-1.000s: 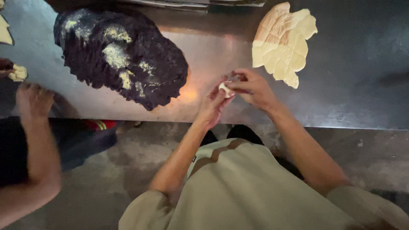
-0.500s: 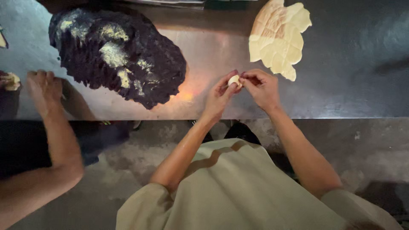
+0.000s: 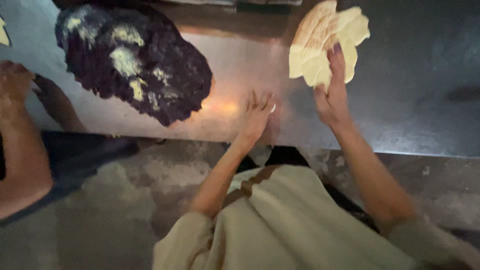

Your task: The person repeatedly takes small pieces of dark dough from a pile on the table, places them onto small flattened pieces of light dough, and wraps the light dough around the dark dough to form small balls. The finished balls are placed onto a metal tray. A second person works alongside, performing the same task.

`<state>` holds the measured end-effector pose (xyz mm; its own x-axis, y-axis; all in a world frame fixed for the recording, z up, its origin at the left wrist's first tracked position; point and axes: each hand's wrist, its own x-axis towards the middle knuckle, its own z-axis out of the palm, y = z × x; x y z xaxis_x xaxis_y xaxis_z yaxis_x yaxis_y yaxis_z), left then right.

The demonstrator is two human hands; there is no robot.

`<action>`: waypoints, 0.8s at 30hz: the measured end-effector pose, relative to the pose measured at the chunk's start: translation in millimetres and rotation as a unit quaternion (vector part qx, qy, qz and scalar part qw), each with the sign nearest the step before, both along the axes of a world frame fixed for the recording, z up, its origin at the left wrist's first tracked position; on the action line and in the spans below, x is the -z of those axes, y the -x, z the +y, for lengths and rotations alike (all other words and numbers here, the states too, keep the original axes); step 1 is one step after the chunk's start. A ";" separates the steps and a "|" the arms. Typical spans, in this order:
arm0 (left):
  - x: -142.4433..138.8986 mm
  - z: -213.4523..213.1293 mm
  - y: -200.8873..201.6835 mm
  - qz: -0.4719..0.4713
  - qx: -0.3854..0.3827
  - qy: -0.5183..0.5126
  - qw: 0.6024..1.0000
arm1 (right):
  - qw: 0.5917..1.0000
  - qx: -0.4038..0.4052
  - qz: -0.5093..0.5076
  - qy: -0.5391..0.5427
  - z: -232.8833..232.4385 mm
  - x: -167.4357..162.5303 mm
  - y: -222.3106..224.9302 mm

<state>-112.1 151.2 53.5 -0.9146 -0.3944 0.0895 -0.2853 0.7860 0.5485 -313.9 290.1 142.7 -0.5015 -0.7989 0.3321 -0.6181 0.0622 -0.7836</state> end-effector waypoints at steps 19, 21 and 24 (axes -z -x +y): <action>-64.3 -42.4 -242.2 0.151 -0.351 -0.284 0.879 | 0.913 -0.194 0.229 -0.277 -125.4 66.9 -96.4; -67.5 -54.6 -248.7 0.175 -0.330 -0.284 0.883 | 0.901 -0.219 0.211 -0.310 -124.0 59.3 -105.9; -70.0 -70.6 -254.2 0.210 -0.318 -0.300 0.874 | 0.890 -0.085 0.227 -0.387 -127.1 63.8 -108.5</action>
<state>142.1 80.6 123.5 -0.4294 -0.9026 -0.0320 -0.2335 0.0767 0.9693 -205.4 163.0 78.9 -0.3059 -0.9280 -0.2127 -0.9123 0.3496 -0.2134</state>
